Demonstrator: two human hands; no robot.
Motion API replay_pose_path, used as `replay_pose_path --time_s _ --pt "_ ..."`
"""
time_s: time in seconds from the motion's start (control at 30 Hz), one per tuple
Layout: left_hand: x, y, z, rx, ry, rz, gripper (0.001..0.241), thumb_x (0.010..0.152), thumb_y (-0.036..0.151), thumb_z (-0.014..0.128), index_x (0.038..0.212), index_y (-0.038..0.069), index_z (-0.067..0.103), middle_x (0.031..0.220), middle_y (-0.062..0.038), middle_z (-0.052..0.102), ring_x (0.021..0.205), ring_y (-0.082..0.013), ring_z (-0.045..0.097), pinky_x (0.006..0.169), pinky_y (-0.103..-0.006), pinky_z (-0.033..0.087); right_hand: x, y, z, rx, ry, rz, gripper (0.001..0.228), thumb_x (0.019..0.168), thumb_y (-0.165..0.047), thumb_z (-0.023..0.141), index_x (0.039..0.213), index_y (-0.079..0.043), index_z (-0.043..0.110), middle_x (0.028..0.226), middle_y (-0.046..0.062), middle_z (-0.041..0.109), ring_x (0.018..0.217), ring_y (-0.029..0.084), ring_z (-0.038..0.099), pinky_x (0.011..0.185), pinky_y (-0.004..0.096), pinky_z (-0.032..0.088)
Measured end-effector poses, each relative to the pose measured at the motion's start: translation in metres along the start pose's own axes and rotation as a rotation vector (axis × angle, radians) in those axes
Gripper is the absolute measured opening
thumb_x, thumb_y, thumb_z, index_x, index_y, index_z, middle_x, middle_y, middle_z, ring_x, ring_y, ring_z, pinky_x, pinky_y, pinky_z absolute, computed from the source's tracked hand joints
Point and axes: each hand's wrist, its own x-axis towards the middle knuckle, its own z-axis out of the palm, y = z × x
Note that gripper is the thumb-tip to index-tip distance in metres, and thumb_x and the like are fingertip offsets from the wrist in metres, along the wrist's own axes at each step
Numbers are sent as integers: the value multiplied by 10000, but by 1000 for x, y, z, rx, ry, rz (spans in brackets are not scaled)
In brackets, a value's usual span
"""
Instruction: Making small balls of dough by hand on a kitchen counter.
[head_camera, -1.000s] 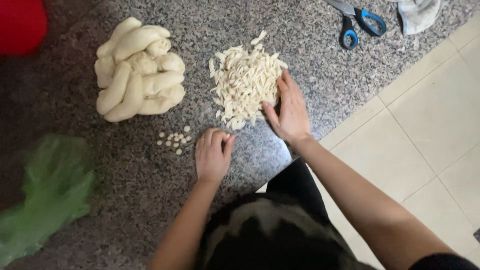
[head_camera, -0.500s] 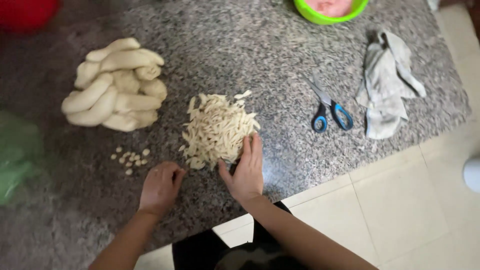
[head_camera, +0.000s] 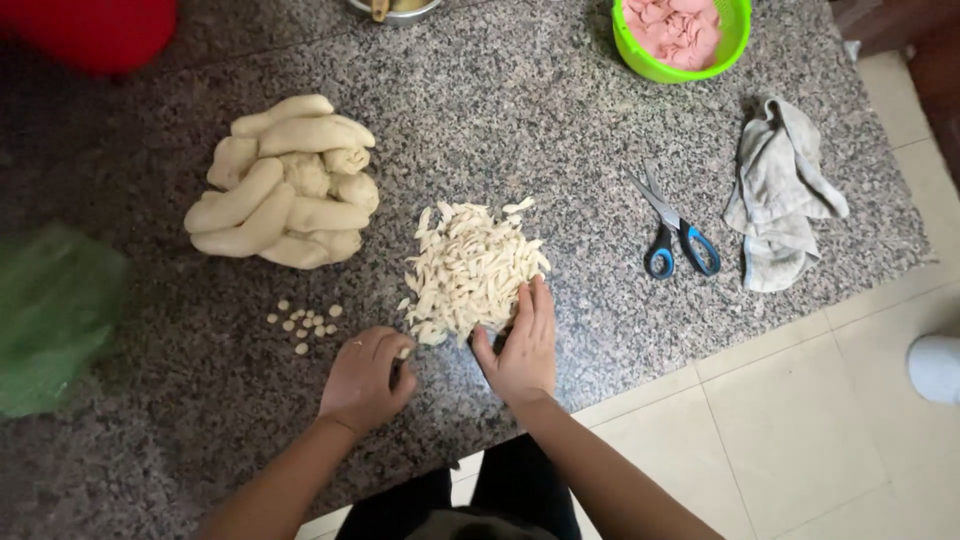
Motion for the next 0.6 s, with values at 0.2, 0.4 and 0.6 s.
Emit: replay_pose_path --time_s 0.2,0.4,0.6 --pt "-4 -11 10 -75 -11 -13 154 1049 201 514 1177 155 585 1039 -46 599 918 -248 675 787 -406 562 2 -5 -4 40 26 -2 842 850 -364 740 1489 34 364 1563 275 324 1469 471 321 1236 543 254" --pt "-5 -6 5 -165 -17 -53 121 1079 283 534 1066 175 584 966 -11 570 898 -224 647 804 -399 538 -1 0 -1 8 20 -13 848 829 -352 748 1493 21 375 1549 265 352 1458 462 345 1239 548 259" --pt "-7 -15 12 -122 20 -14 193 1083 334 536 973 176 519 872 -8 513 782 -231 593 712 -392 501 1 -6 -2 -6 -41 24 834 871 -385 714 1515 -7 341 1587 231 298 1484 437 303 1240 548 241"
